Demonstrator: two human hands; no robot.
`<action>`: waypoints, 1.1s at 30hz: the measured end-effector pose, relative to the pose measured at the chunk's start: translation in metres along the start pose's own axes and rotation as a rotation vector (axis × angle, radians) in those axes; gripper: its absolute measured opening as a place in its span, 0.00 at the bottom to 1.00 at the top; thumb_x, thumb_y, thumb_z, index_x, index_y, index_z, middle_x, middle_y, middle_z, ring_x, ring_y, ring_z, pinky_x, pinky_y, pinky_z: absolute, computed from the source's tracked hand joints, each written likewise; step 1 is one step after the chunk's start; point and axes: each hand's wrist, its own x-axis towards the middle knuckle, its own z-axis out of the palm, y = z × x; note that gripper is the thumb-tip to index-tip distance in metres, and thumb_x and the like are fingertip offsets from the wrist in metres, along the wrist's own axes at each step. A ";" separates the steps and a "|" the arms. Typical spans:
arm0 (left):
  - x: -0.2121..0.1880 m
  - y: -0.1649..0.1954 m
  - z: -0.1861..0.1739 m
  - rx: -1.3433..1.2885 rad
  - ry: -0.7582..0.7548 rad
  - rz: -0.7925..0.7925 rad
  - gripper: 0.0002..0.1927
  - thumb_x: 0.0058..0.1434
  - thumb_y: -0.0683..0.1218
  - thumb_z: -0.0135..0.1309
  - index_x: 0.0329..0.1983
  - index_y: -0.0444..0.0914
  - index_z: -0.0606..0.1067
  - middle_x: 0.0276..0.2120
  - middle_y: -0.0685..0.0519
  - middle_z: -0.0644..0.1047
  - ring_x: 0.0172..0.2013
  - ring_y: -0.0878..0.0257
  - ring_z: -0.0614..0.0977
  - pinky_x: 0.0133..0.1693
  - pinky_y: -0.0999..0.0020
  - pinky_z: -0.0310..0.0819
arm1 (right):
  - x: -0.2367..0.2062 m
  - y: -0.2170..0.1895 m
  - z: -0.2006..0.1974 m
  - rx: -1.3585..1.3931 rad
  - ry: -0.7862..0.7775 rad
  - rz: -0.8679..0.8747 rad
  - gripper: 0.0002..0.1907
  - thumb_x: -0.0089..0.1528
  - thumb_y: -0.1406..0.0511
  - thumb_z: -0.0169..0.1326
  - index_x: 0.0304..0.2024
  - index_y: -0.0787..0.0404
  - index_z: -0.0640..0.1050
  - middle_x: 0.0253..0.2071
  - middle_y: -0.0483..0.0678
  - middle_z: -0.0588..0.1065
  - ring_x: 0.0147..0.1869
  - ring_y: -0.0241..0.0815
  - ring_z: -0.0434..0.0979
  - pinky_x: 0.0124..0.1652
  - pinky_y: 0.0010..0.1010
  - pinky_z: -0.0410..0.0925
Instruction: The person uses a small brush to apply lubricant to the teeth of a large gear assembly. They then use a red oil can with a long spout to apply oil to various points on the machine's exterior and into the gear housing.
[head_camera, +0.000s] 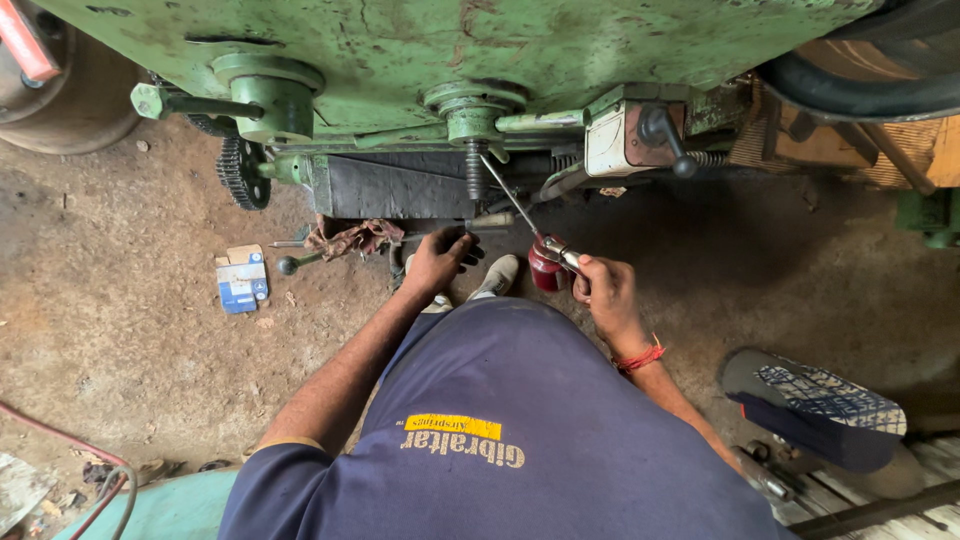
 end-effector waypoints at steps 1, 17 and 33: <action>0.000 0.000 0.000 0.008 0.000 -0.004 0.17 0.71 0.49 0.48 0.53 0.33 0.76 0.39 0.50 0.84 0.40 0.64 0.85 0.40 0.68 0.78 | 0.000 -0.001 0.001 -0.012 0.008 -0.005 0.25 0.68 0.58 0.46 0.17 0.62 0.66 0.16 0.42 0.64 0.20 0.32 0.61 0.24 0.28 0.54; 0.001 -0.005 0.002 0.021 0.002 0.015 0.16 0.71 0.48 0.48 0.51 0.32 0.78 0.38 0.49 0.85 0.38 0.63 0.85 0.40 0.68 0.78 | 0.008 0.001 -0.003 -0.035 0.011 0.001 0.25 0.68 0.57 0.47 0.17 0.61 0.66 0.16 0.41 0.64 0.20 0.31 0.61 0.24 0.27 0.54; -0.004 0.006 0.005 0.046 -0.010 0.009 0.16 0.71 0.48 0.48 0.51 0.32 0.78 0.38 0.50 0.85 0.38 0.64 0.86 0.40 0.69 0.79 | -0.001 -0.013 -0.003 -0.058 -0.015 -0.010 0.25 0.67 0.57 0.46 0.17 0.62 0.66 0.15 0.42 0.63 0.20 0.32 0.61 0.25 0.29 0.55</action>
